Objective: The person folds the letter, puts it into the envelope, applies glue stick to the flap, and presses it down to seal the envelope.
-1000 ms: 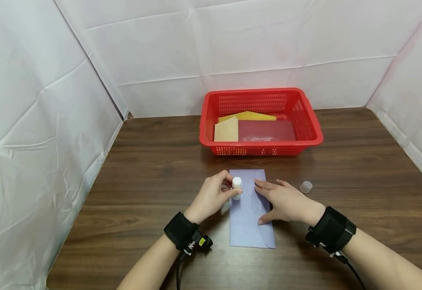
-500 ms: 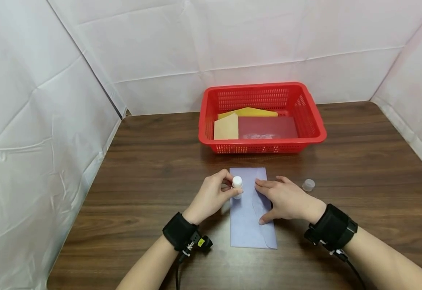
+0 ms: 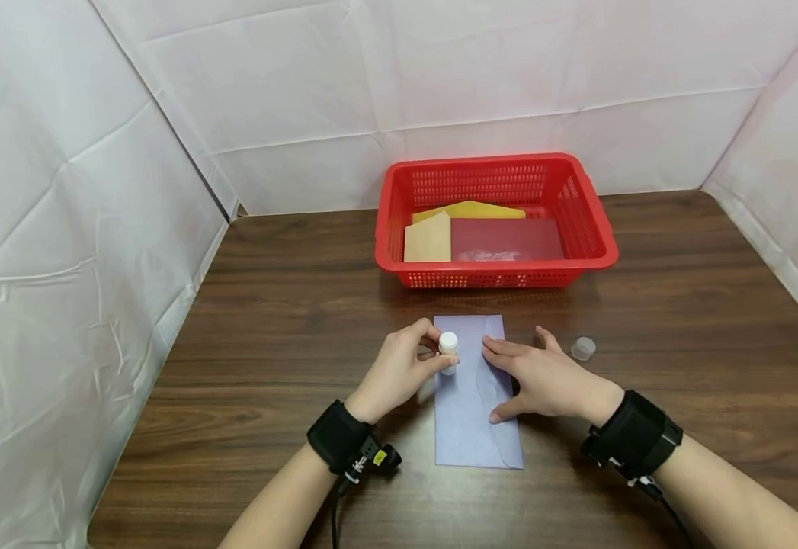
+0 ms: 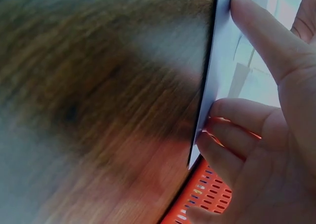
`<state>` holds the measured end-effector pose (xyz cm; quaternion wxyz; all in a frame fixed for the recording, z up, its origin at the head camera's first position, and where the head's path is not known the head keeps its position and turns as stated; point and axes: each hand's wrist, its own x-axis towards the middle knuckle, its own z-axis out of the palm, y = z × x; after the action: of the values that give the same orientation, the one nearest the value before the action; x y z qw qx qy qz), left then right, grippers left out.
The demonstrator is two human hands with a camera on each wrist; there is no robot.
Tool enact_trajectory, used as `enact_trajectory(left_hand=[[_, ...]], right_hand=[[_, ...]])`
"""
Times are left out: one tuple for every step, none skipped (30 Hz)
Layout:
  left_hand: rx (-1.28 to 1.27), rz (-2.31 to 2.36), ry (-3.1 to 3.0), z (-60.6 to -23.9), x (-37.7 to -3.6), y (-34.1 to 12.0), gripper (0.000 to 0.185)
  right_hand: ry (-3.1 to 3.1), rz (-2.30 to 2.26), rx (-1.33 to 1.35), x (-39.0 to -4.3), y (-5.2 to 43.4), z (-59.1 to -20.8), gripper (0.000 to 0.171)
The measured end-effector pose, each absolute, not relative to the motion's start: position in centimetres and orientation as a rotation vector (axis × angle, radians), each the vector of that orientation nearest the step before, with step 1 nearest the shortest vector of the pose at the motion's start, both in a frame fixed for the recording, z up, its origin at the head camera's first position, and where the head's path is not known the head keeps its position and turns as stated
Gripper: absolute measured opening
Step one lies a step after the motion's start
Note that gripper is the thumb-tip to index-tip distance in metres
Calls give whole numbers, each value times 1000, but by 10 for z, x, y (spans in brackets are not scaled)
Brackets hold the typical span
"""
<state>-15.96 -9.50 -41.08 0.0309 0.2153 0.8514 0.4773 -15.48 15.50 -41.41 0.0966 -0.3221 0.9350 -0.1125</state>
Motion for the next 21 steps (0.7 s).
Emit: enact_trajectory(left_hand=[[663, 1470, 2624, -410, -160, -95, 21], [667, 1468, 2623, -410, -160, -95, 21], [671, 1463, 2625, -410, -160, -95, 21], [676, 1460, 2627, -410, -160, -95, 21], [681, 1457, 2630, -410, -160, -94, 21], [686, 1459, 2631, -410, -160, -95, 21], [689, 1460, 2635, -410, -160, -95, 21], [691, 1462, 2640, -409, -160, -95, 21], [689, 1464, 2642, -409, -160, -95, 22], [686, 1466, 2642, -409, -160, -95, 22], [684, 1467, 2641, -409, -160, -95, 22], [680, 1467, 2638, -409, -160, -95, 22], [675, 1466, 2635, -409, -159, -95, 22], [674, 1466, 2630, -409, -159, -95, 22], [674, 1466, 2625, -409, -159, -95, 21], [675, 1468, 2622, -409, -158, -95, 22], [677, 1469, 2622, -410, -158, -95, 22], [678, 1470, 2621, -410, -158, -95, 21], [678, 1473, 2621, -410, -158, -95, 21], [678, 1476, 2619, -410, -158, -95, 21], [677, 1477, 2618, -410, -159, -96, 21]], right_hand=[[2765, -338, -952, -155, 155, -414, 95], [2760, -339, -950, -155, 156, -414, 96], [2755, -339, -948, -155, 156, -414, 96], [2752, -334, -949, -155, 157, -414, 96], [2753, -330, -953, -155, 157, -414, 96], [2755, -323, -959, -155, 157, -413, 95], [2760, -312, -967, -156, 157, -413, 95], [2765, -306, -975, -156, 157, -413, 95], [2770, -299, -983, -156, 157, -413, 94], [2772, -294, -990, -156, 157, -413, 94], [2771, -290, -996, -156, 157, -413, 94], [2768, -286, -999, -156, 157, -414, 95], [2765, -283, -1001, -155, 157, -414, 95], [2760, -282, -1003, -155, 157, -414, 95], [2758, -279, -1006, -154, 158, -414, 96], [2756, -273, -1008, -154, 158, -414, 96], [2757, -268, -1012, -153, 158, -414, 96], [2761, -260, -1014, -153, 157, -414, 96], [2765, -250, -1017, -153, 157, -414, 95], [2769, -239, -1022, -153, 157, -413, 95], [2772, -229, -1026, -153, 156, -413, 95]])
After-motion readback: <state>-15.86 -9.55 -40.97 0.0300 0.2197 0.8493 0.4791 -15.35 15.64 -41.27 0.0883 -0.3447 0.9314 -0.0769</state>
